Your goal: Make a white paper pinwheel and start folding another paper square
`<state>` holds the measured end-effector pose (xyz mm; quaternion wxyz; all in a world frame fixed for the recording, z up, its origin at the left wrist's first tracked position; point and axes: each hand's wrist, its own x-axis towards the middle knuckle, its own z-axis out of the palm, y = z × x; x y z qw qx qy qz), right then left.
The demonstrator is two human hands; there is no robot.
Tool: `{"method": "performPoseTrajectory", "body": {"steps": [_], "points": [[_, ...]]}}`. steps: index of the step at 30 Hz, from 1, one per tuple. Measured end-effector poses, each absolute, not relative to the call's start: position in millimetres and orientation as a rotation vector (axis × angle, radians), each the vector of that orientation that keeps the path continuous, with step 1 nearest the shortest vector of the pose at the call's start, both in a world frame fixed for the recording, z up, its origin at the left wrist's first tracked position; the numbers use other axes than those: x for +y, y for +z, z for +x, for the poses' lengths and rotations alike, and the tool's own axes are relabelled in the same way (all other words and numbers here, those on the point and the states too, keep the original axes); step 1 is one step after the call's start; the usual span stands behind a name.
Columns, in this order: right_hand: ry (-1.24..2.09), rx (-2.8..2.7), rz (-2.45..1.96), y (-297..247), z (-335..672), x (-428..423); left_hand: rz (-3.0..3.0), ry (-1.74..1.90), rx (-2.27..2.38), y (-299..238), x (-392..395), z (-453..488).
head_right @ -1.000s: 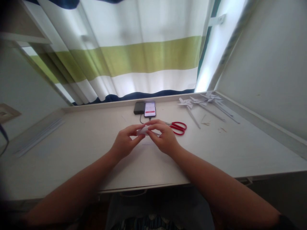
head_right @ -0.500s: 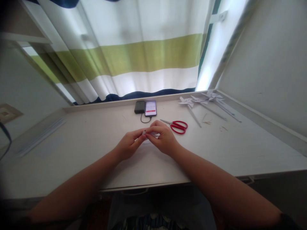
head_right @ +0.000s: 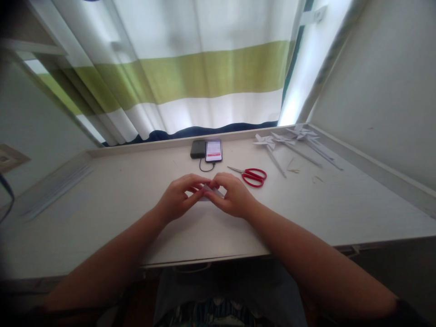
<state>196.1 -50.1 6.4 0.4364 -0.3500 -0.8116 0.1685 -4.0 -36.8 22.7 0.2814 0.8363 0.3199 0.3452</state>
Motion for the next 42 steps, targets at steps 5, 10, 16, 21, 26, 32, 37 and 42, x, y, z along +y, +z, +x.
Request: {"method": "performPoseTrajectory", "body": {"steps": [5,10,16,21,26,32,37,42], "points": [[0.477,-2.093,-0.779,13.4,202.5,-51.0,2.114,0.924,0.883,21.0,-33.9,-7.4],[0.516,-1.958,-0.806,9.8,206.5,-46.5,2.042,0.907,0.858,18.9,-32.5,-7.6],[0.620,-1.822,-0.831,3.0,206.2,-43.9,2.019,0.950,0.853,17.2,-32.2,-6.8],[0.621,-1.742,-0.820,1.0,202.7,-44.4,1.997,0.995,0.865,19.5,-34.3,-6.5],[0.633,-1.631,-0.802,-0.5,200.5,-44.4,1.959,1.012,0.843,19.9,-36.6,-6.3],[0.682,-1.625,-0.811,-1.7,200.4,-44.1,1.928,0.985,0.905,18.6,-36.5,-5.4],[0.801,-1.539,-0.803,0.9,198.5,-44.3,1.957,0.966,0.900,19.0,-37.5,-5.4],[1.015,-1.530,-0.792,3.0,197.7,-43.2,1.975,0.938,0.908,19.9,-38.3,-5.2]]}}
